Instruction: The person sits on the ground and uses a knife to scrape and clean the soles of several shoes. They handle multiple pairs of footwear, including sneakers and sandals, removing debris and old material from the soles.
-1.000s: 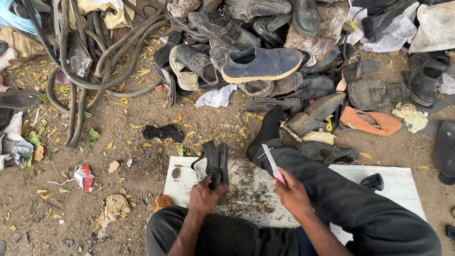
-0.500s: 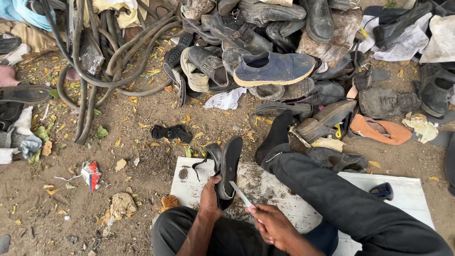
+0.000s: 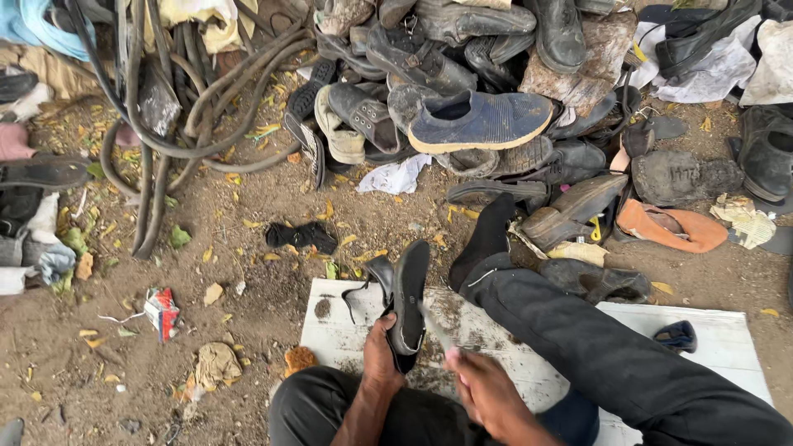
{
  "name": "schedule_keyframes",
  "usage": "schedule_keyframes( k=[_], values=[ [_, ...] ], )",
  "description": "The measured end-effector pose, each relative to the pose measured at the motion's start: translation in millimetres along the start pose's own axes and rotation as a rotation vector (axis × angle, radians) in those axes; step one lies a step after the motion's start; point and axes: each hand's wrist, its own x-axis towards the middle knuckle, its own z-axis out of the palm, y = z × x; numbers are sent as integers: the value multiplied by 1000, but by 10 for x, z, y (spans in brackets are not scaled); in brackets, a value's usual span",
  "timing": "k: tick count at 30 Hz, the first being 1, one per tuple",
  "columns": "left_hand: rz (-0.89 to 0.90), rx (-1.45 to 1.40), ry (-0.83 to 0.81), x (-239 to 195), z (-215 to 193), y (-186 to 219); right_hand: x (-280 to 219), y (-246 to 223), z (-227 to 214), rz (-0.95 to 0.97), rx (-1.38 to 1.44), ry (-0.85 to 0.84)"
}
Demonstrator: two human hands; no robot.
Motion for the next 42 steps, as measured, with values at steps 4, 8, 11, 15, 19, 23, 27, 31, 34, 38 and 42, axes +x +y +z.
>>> schedule_keyframes(
  k=[4,8,11,15,19,23,27,31,34,38,42],
  values=[
    [166,149,-112,-29,-30,-112,-163,189,-71,41,-67,-2],
    [86,17,-72,-182,143,-40,36,315,112,1,113,-49],
    [31,29,-68,-321,253,-148,159,322,161,-30,239,-60],
    [50,59,-98,-335,258,-150,273,199,142,-133,261,11],
    [22,88,-48,-246,204,-97,356,-18,-159,-355,277,82],
    [-3,134,9,-183,180,-128,395,-87,-500,-223,-24,136],
    [75,539,247,-133,119,-92,391,27,-649,-330,-547,404],
    [100,1081,342,-166,122,-40,362,33,-602,-480,-730,605],
    [3,1272,298,-223,120,-30,306,28,-564,-567,-735,602],
    [610,1543,293,-270,76,-48,331,51,-529,-616,-572,537],
    [1111,1635,-38,-250,187,-212,471,114,-510,-735,-350,493]
  ],
)
